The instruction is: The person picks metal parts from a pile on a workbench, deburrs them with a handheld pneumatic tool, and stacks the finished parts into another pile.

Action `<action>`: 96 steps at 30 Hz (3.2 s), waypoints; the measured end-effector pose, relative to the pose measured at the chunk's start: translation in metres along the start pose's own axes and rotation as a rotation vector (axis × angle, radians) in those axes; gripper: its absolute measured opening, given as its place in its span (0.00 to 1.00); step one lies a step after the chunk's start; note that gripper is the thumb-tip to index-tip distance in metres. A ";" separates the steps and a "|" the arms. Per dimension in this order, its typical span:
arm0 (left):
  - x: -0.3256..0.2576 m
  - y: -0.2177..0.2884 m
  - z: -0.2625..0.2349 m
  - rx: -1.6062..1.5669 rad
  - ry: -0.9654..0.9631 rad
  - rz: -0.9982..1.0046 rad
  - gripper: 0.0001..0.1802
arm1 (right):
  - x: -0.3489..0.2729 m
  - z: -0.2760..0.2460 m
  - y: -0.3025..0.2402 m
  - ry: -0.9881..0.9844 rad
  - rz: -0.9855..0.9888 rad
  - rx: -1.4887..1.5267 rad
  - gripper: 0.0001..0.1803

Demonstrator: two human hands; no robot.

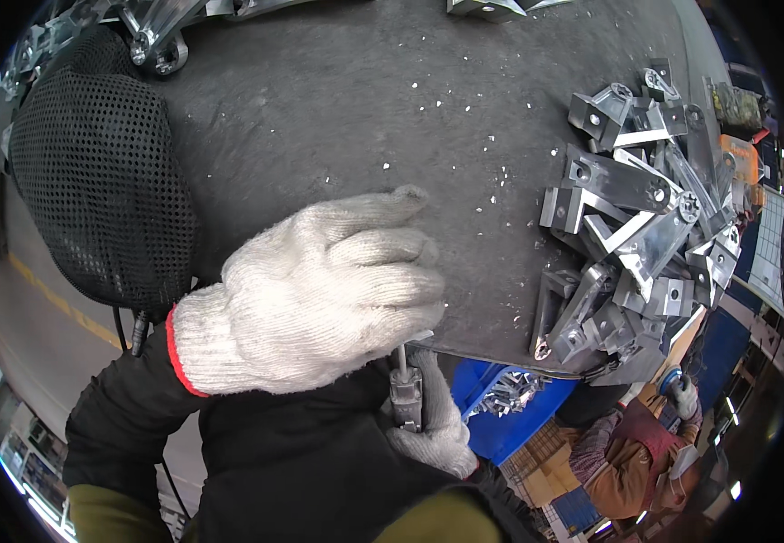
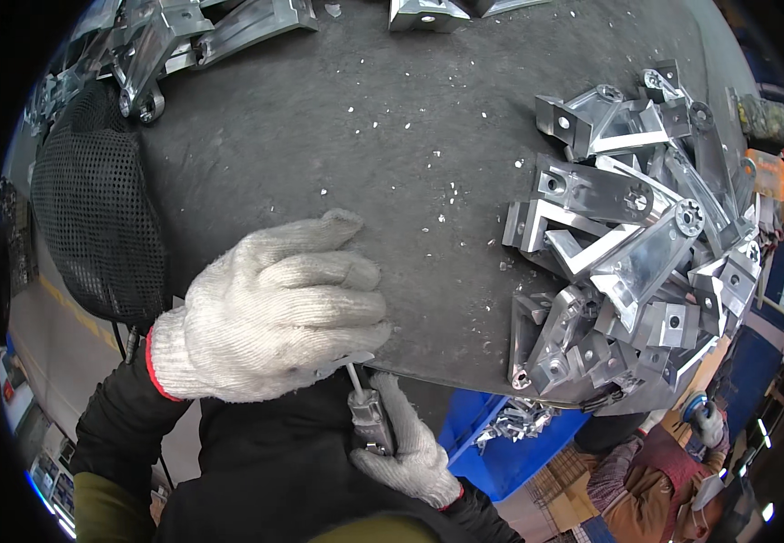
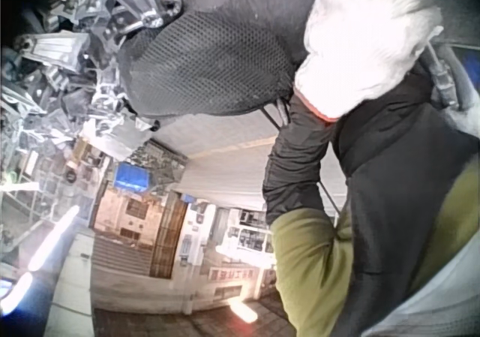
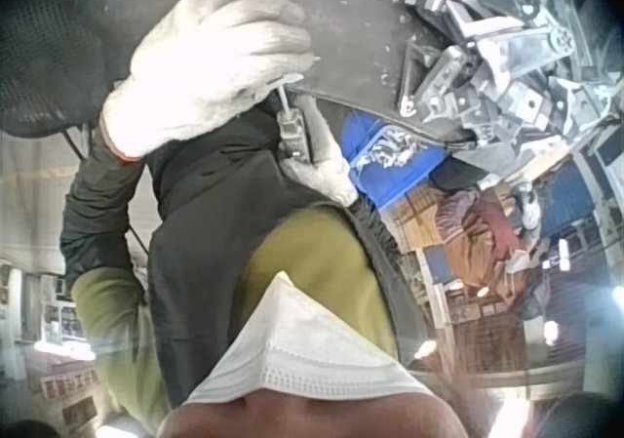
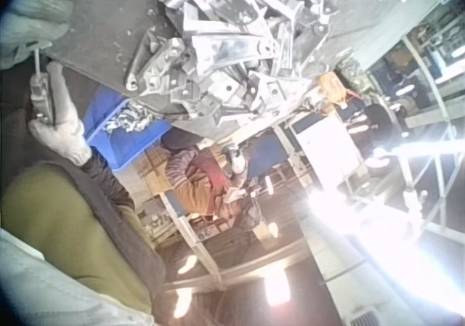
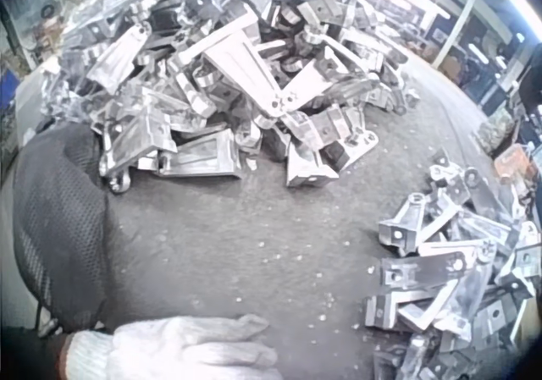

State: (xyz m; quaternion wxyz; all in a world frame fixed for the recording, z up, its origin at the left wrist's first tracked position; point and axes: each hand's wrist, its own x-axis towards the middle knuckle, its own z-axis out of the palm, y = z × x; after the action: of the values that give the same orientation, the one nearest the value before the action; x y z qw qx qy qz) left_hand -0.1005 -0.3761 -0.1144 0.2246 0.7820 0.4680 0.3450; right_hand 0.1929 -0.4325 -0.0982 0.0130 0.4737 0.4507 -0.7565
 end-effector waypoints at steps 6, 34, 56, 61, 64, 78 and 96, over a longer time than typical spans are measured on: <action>0.002 -0.002 -0.006 -0.003 -0.063 0.054 0.20 | 0.000 -0.005 -0.043 -0.064 0.103 -0.280 0.49; 0.002 0.002 -0.016 0.077 -0.103 0.034 0.32 | -0.013 0.028 -0.044 0.102 -0.370 -0.463 0.44; 0.007 0.049 -0.029 -1.140 0.158 -0.393 0.30 | -0.042 -0.018 -0.003 0.261 -0.225 -0.214 0.58; 0.007 0.040 -0.012 -1.177 0.205 -0.366 0.23 | -0.036 -0.021 -0.004 0.274 -0.252 -0.328 0.54; 0.005 0.037 -0.009 -1.082 0.206 -0.470 0.26 | -0.037 -0.022 -0.008 0.279 -0.236 -0.358 0.52; -0.010 0.060 -0.033 -0.144 0.176 -0.843 0.21 | -0.029 -0.022 -0.038 -0.076 -0.125 -0.507 0.52; -0.048 0.053 -0.007 0.405 0.175 -0.270 0.20 | 0.003 -0.003 -0.047 -0.178 -0.288 -0.061 0.51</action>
State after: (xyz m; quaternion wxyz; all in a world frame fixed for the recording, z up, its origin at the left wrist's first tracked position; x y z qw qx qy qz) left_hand -0.0909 -0.4426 -0.0899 0.0659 0.7087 0.6453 0.2775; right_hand 0.1721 -0.4016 -0.0697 -0.0416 0.3348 0.5337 -0.7755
